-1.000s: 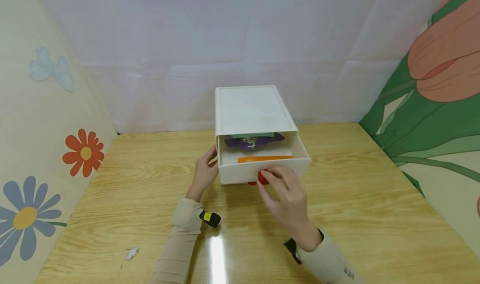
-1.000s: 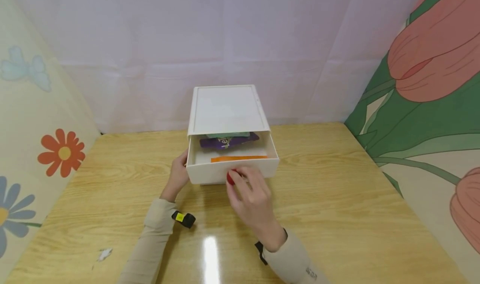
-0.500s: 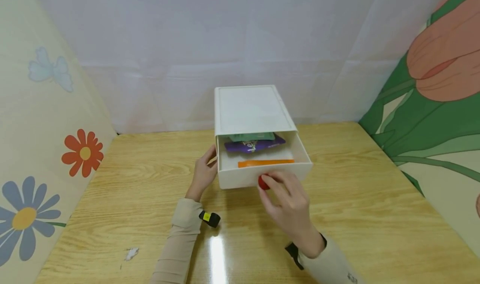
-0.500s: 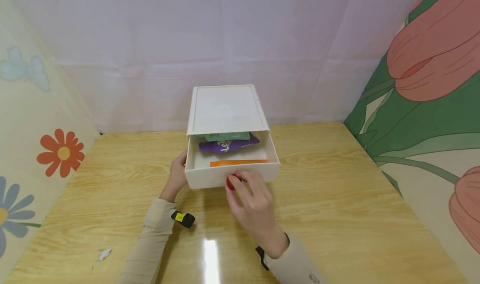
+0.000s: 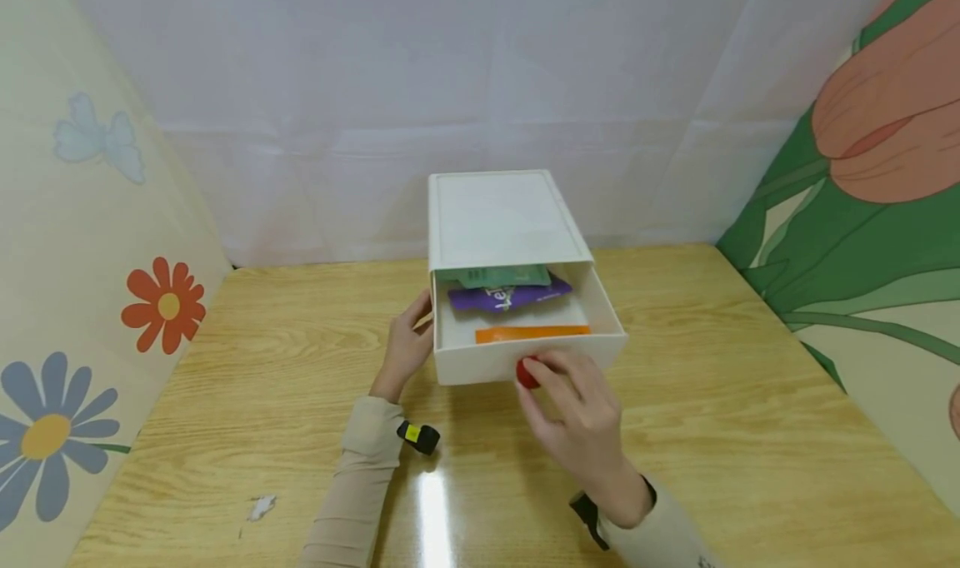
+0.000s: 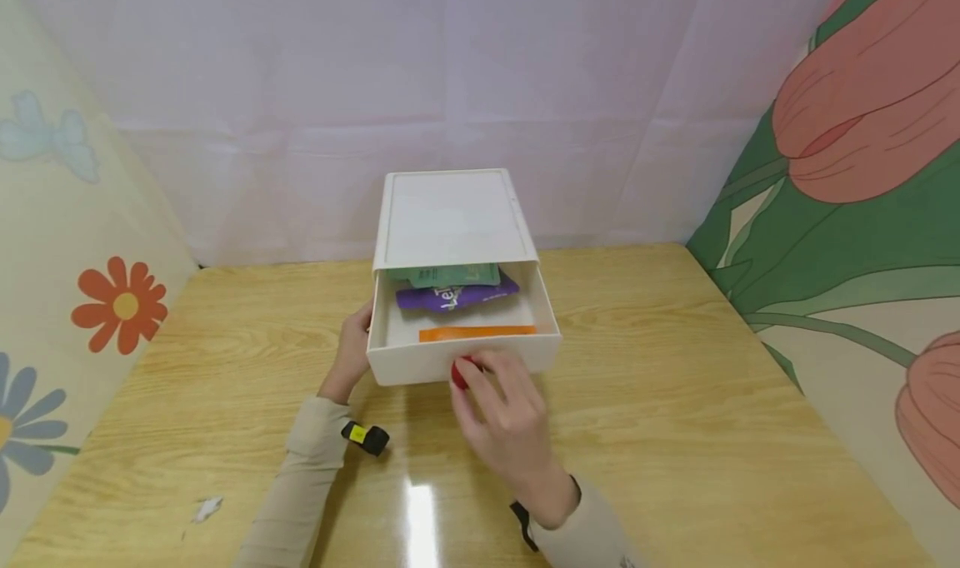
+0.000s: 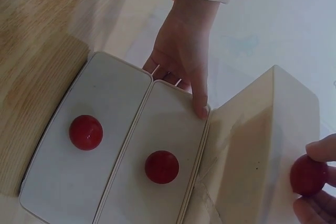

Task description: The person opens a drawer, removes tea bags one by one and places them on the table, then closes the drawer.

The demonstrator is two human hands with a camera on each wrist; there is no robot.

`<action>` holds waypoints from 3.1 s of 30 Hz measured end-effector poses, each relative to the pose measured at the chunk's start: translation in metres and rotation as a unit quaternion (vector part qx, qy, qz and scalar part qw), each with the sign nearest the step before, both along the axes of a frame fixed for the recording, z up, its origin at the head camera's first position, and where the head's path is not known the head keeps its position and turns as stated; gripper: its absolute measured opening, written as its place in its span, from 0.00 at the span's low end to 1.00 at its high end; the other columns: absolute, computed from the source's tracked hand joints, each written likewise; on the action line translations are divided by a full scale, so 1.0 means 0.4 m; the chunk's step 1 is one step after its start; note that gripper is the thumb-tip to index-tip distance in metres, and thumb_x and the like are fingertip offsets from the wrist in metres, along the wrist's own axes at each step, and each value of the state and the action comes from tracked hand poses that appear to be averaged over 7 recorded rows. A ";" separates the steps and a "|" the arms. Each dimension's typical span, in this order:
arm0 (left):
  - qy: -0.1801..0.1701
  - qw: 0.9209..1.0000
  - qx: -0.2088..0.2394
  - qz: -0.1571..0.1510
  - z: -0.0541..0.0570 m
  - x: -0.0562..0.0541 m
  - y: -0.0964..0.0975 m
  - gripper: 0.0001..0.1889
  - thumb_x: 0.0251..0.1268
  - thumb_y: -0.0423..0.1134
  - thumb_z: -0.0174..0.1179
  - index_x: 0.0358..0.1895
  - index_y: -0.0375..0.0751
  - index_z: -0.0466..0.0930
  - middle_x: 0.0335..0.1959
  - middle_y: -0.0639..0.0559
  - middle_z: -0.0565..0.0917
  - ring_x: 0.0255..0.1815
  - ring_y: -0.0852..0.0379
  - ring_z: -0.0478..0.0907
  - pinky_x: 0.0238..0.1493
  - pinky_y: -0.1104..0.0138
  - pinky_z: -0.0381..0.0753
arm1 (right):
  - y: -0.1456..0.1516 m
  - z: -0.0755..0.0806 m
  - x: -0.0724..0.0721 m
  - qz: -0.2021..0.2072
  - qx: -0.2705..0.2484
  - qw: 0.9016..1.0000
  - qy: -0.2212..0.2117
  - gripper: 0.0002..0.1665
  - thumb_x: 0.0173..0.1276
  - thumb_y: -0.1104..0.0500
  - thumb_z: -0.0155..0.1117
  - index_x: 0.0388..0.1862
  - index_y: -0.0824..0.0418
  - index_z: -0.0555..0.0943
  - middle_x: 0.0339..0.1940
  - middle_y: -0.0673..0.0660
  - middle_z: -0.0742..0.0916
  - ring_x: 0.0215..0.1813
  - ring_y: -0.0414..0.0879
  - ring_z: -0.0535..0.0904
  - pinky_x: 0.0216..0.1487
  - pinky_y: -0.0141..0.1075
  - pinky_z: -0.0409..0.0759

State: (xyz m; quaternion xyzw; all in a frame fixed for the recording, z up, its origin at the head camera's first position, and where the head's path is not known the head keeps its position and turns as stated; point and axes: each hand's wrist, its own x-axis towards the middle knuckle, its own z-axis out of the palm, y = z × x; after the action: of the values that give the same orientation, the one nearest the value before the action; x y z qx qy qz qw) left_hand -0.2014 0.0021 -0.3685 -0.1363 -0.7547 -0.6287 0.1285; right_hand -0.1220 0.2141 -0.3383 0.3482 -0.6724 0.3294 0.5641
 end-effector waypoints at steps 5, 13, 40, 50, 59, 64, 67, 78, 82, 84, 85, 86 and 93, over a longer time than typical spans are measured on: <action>0.000 1.000 -0.001 0.003 0.001 0.000 -0.001 0.24 0.61 0.23 0.53 0.60 0.19 0.61 0.54 0.24 0.70 0.57 0.35 0.68 0.54 0.61 0.74 | 0.001 0.004 0.009 0.001 0.001 1.000 -0.005 0.14 0.62 0.60 0.59 0.26 0.71 0.81 0.29 0.64 0.82 0.29 0.55 0.77 0.30 0.38 0.79; -0.002 1.000 -0.004 0.004 0.002 0.000 0.001 0.25 0.61 0.23 0.53 0.61 0.19 0.60 0.55 0.25 0.70 0.58 0.36 0.67 0.55 0.61 0.74 | 0.001 0.009 0.024 0.008 0.000 1.000 -0.004 0.14 0.63 0.60 0.59 0.26 0.71 0.81 0.29 0.64 0.82 0.29 0.55 0.77 0.30 0.38 0.78; -0.003 1.000 -0.017 0.014 0.002 0.000 0.002 0.26 0.60 0.22 0.53 0.61 0.19 0.59 0.56 0.25 0.69 0.58 0.35 0.67 0.55 0.58 0.73 | 0.009 0.006 0.061 0.017 0.010 1.000 -0.013 0.16 0.64 0.59 0.58 0.27 0.72 0.81 0.28 0.65 0.81 0.30 0.55 0.76 0.34 0.35 0.79; -0.007 1.000 -0.023 0.012 0.011 0.002 0.002 0.25 0.60 0.24 0.53 0.61 0.19 0.60 0.55 0.26 0.70 0.58 0.36 0.68 0.55 0.60 0.74 | 0.017 -0.011 0.065 0.016 0.034 0.999 -0.029 0.16 0.65 0.58 0.57 0.28 0.71 0.82 0.29 0.64 0.81 0.30 0.54 0.75 0.34 0.37 0.78; -0.001 1.000 -0.018 0.010 0.008 0.001 0.002 0.25 0.60 0.24 0.53 0.61 0.20 0.61 0.54 0.26 0.70 0.58 0.36 0.68 0.55 0.60 0.74 | 0.023 0.011 0.065 0.035 0.034 0.999 0.006 0.19 0.65 0.55 0.59 0.26 0.72 0.81 0.26 0.64 0.80 0.27 0.54 0.75 0.30 0.37 0.77; 0.012 1.000 -0.019 0.012 0.007 -0.002 0.001 0.24 0.60 0.23 0.53 0.60 0.19 0.62 0.54 0.26 0.71 0.57 0.36 0.69 0.54 0.60 0.74 | 0.049 0.050 0.066 0.045 0.052 0.997 0.024 0.18 0.65 0.57 0.57 0.26 0.71 0.80 0.24 0.62 0.80 0.25 0.52 0.74 0.25 0.34 0.76; 0.015 1.000 -0.019 0.012 0.005 -0.005 0.002 0.23 0.60 0.23 0.53 0.60 0.20 0.63 0.53 0.26 0.72 0.56 0.36 0.69 0.54 0.61 0.75 | 0.074 0.076 0.066 0.055 0.066 0.996 0.003 0.18 0.66 0.56 0.56 0.26 0.71 0.81 0.25 0.61 0.80 0.25 0.50 0.73 0.23 0.32 0.76; 0.020 1.000 -0.017 0.012 0.003 -0.008 0.001 0.23 0.59 0.22 0.54 0.58 0.19 0.64 0.52 0.25 0.72 0.55 0.35 0.70 0.53 0.62 0.75 | 0.181 0.183 -0.006 0.150 0.172 0.970 -0.085 0.20 0.68 0.52 0.53 0.25 0.65 0.82 0.25 0.55 0.82 0.25 0.45 0.75 0.26 0.28 0.77; 0.023 0.999 -0.021 0.012 0.002 -0.009 0.001 0.23 0.59 0.22 0.54 0.59 0.19 0.64 0.52 0.26 0.72 0.56 0.36 0.70 0.53 0.62 0.75 | 0.208 0.216 -0.054 0.187 0.238 0.943 -0.141 0.18 0.69 0.51 0.53 0.28 0.60 0.83 0.26 0.51 0.83 0.26 0.40 0.76 0.26 0.25 0.76; 0.025 0.999 -0.017 0.011 0.002 -0.008 0.001 0.23 0.59 0.22 0.54 0.58 0.18 0.63 0.52 0.25 0.72 0.56 0.35 0.69 0.53 0.61 0.75 | 0.216 0.230 -0.078 0.198 0.279 0.922 -0.181 0.14 0.67 0.52 0.56 0.30 0.58 0.83 0.27 0.48 0.83 0.26 0.37 0.75 0.25 0.23 0.74; 0.024 1.000 -0.016 0.010 0.002 -0.007 0.001 0.23 0.59 0.22 0.54 0.58 0.18 0.63 0.53 0.25 0.71 0.56 0.35 0.69 0.53 0.61 0.75 | 0.217 0.235 -0.090 0.202 0.300 0.910 -0.201 0.11 0.66 0.54 0.58 0.30 0.58 0.83 0.27 0.46 0.83 0.26 0.35 0.74 0.25 0.22 0.74; 0.024 1.000 -0.014 0.010 0.001 -0.007 0.001 0.23 0.59 0.22 0.54 0.58 0.18 0.63 0.53 0.25 0.71 0.56 0.35 0.69 0.53 0.61 0.75 | 0.218 0.239 -0.101 0.199 0.324 0.898 -0.220 0.09 0.65 0.55 0.59 0.30 0.57 0.83 0.27 0.44 0.82 0.26 0.34 0.74 0.26 0.22 0.74; 0.014 1.000 -0.017 0.008 0.004 -0.006 0.001 0.23 0.60 0.23 0.53 0.59 0.20 0.63 0.54 0.26 0.71 0.57 0.36 0.69 0.54 0.62 0.74 | 0.196 0.246 -0.160 0.187 0.442 0.805 -0.348 0.05 0.61 0.61 0.63 0.35 0.60 0.83 0.29 0.45 0.82 0.29 0.32 0.75 0.28 0.28 0.79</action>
State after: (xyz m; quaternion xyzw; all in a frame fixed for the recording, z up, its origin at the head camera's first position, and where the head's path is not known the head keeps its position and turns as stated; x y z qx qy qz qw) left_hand -0.2038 0.0023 -0.3670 -0.1412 -0.7646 -0.6127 0.1414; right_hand -0.1861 0.2924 -0.2399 0.5409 -0.8181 0.1951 0.0049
